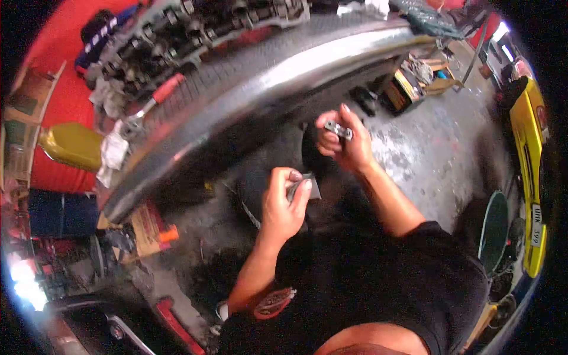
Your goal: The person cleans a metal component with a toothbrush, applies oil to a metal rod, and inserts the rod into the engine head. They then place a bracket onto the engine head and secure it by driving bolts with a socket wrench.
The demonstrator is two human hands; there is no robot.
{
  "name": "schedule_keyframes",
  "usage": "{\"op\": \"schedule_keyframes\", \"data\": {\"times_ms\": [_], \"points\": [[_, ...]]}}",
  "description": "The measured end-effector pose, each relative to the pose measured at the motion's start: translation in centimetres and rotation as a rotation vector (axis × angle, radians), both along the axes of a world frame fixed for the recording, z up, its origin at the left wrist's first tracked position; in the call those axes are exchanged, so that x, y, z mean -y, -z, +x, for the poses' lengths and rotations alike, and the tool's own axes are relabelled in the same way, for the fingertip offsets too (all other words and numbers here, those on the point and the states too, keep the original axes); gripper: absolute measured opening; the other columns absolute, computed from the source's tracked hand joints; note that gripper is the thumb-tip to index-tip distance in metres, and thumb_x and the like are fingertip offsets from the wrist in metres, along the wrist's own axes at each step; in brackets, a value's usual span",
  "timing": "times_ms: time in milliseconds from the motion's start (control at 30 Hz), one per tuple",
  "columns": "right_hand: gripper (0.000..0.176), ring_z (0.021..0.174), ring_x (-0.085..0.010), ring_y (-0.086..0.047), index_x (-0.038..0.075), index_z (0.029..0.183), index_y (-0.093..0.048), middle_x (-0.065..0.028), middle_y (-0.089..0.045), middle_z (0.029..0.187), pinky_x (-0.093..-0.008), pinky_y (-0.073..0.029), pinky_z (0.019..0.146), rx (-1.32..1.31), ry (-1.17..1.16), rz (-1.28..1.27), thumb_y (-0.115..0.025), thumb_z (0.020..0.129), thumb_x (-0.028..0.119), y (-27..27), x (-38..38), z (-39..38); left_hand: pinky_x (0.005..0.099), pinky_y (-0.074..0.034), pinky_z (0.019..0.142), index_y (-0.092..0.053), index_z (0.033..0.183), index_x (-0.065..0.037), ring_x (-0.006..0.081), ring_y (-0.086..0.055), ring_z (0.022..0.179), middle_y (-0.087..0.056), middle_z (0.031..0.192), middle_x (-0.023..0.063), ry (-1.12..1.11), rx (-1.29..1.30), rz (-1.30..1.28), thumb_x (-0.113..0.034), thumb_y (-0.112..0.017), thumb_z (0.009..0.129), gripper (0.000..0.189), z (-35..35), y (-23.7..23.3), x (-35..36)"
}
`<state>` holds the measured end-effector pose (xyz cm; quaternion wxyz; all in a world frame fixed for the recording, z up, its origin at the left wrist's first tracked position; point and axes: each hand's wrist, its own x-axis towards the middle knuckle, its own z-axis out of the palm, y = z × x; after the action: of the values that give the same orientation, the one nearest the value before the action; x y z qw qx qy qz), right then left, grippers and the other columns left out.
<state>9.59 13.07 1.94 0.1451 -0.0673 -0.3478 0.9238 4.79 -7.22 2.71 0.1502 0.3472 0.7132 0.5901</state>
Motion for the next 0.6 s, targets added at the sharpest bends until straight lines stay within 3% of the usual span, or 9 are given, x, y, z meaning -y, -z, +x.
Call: {"op": "schedule_keyframes", "data": {"times_ms": [100, 133, 167, 233, 367, 400, 467, 500, 600], "points": [[0.044, 0.049, -0.0080, -0.030, 0.004, 0.109, -0.058, 0.0024, -0.043, 0.065, -0.0245, -0.028, 0.046, 0.199, 0.162, -0.059, -0.038, 0.100, 0.042, -0.2, -0.4, 2.2, 0.0312, -0.050, 0.064, -0.057, 0.093, -0.001, 0.0162, -0.061, 0.068, -0.062, 0.078, 0.0083, -0.247, -0.525, -0.002, -0.008, -0.065, 0.087, 0.012, -3.2, -3.9, -0.5], [0.043, 0.049, -0.0078, -0.031, 0.004, 0.111, -0.057, 0.0024, -0.043, 0.067, -0.0241, -0.028, 0.047, 0.200, 0.205, -0.041, -0.039, 0.100, 0.041, 0.0, -0.8, 2.9, 0.0343, -0.051, 0.068, -0.059, 0.093, -0.001, 0.0221, -0.063, 0.072, -0.064, 0.083, 0.0116, -0.308, -0.662, 0.034, -0.010, -0.067, 0.086, 0.014, -4.7, -5.2, -0.9], [0.041, 0.050, -0.0075, -0.031, 0.004, 0.113, -0.057, 0.0024, -0.044, 0.068, -0.0237, -0.028, 0.047, 0.206, 0.252, -0.028, -0.040, 0.100, 0.040, 0.3, -1.1, 3.9, 0.0424, -0.048, 0.069, -0.058, 0.094, -0.001, 0.0349, -0.059, 0.077, -0.061, 0.085, 0.0155, -0.339, -0.849, 0.083, -0.007, -0.067, 0.083, 0.015, -6.2, -6.8, -1.6], [0.040, 0.051, -0.0072, -0.032, 0.004, 0.120, -0.056, 0.0033, -0.043, 0.069, -0.0231, -0.027, 0.047, 0.235, 0.366, -0.026, -0.041, 0.099, 0.035, 0.3, -1.0, 5.5, 0.0420, -0.047, 0.072, -0.060, 0.098, -0.001, 0.0345, -0.059, 0.081, -0.060, 0.088, 0.0167, -0.412, -1.033, 0.114, -0.006, -0.067, 0.082, 0.018, -9.2, -9.1, -2.9], [0.040, 0.054, -0.0062, -0.033, 0.004, 0.125, -0.056, 0.0051, -0.041, 0.071, -0.0223, -0.030, 0.050, 0.298, 0.460, -0.046, -0.044, 0.096, 0.029, 0.5, -1.0, 8.0, 0.0443, -0.046, 0.085, -0.061, 0.110, -0.003, 0.0366, -0.060, 0.097, -0.064, 0.105, 0.0178, -0.375, -1.087, -0.104, -0.025, -0.063, 0.088, 0.031, -15.6, -10.2, -6.9], [0.040, 0.055, -0.0066, -0.033, 0.005, 0.126, -0.057, 0.0053, -0.041, 0.071, -0.0221, -0.031, 0.051, 0.321, 0.498, -0.056, -0.044, 0.096, 0.027, 0.3, -0.7, 8.3, 0.0446, -0.045, 0.089, -0.059, 0.120, -0.007, 0.0376, -0.059, 0.104, -0.063, 0.112, 0.0198, -0.350, -0.984, -0.394, -0.034, -0.062, 0.089, 0.041, -15.1, -11.2, -8.0], [0.034, 0.058, -0.0086, -0.038, 0.005, 0.123, -0.058, 0.0021, -0.045, 0.075, -0.0238, -0.038, 0.053, 0.265, 0.500, -0.130, -0.046, 0.096, 0.022, 1.1, -0.5, 9.5, 0.0457, -0.043, 0.095, -0.051, 0.136, -0.017, 0.0401, -0.057, 0.112, -0.059, 0.124, 0.0228, -0.144, -1.040, -0.570, -0.047, -0.061, 0.087, 0.058, -18.2, -8.7, -8.7], [0.034, 0.059, -0.0087, -0.040, 0.004, 0.123, -0.058, 0.0011, -0.047, 0.077, -0.0246, -0.039, 0.053, 0.268, 0.545, -0.084, -0.046, 0.097, 0.021, 1.3, -0.2, 10.2, 0.0455, -0.043, 0.096, -0.049, 0.138, -0.018, 0.0411, -0.055, 0.114, -0.057, 0.127, 0.0224, -0.185, -0.856, -0.817, -0.052, -0.059, 0.087, 0.062, -15.8, -10.0, -9.0], [0.033, 0.060, -0.0092, -0.045, 0.004, 0.125, -0.056, -0.0009, -0.051, 0.080, -0.0259, -0.042, 0.052, 0.209, 0.638, -0.077, -0.045, 0.098, 0.020, 3.6, 0.2, 11.9, 0.0441, -0.042, 0.097, -0.049, 0.136, -0.006, 0.0403, -0.055, 0.114, -0.055, 0.128, 0.0244, -0.161, -1.187, -0.167, -0.037, -0.061, 0.091, 0.056, -17.8, -6.9, -8.1]]}}
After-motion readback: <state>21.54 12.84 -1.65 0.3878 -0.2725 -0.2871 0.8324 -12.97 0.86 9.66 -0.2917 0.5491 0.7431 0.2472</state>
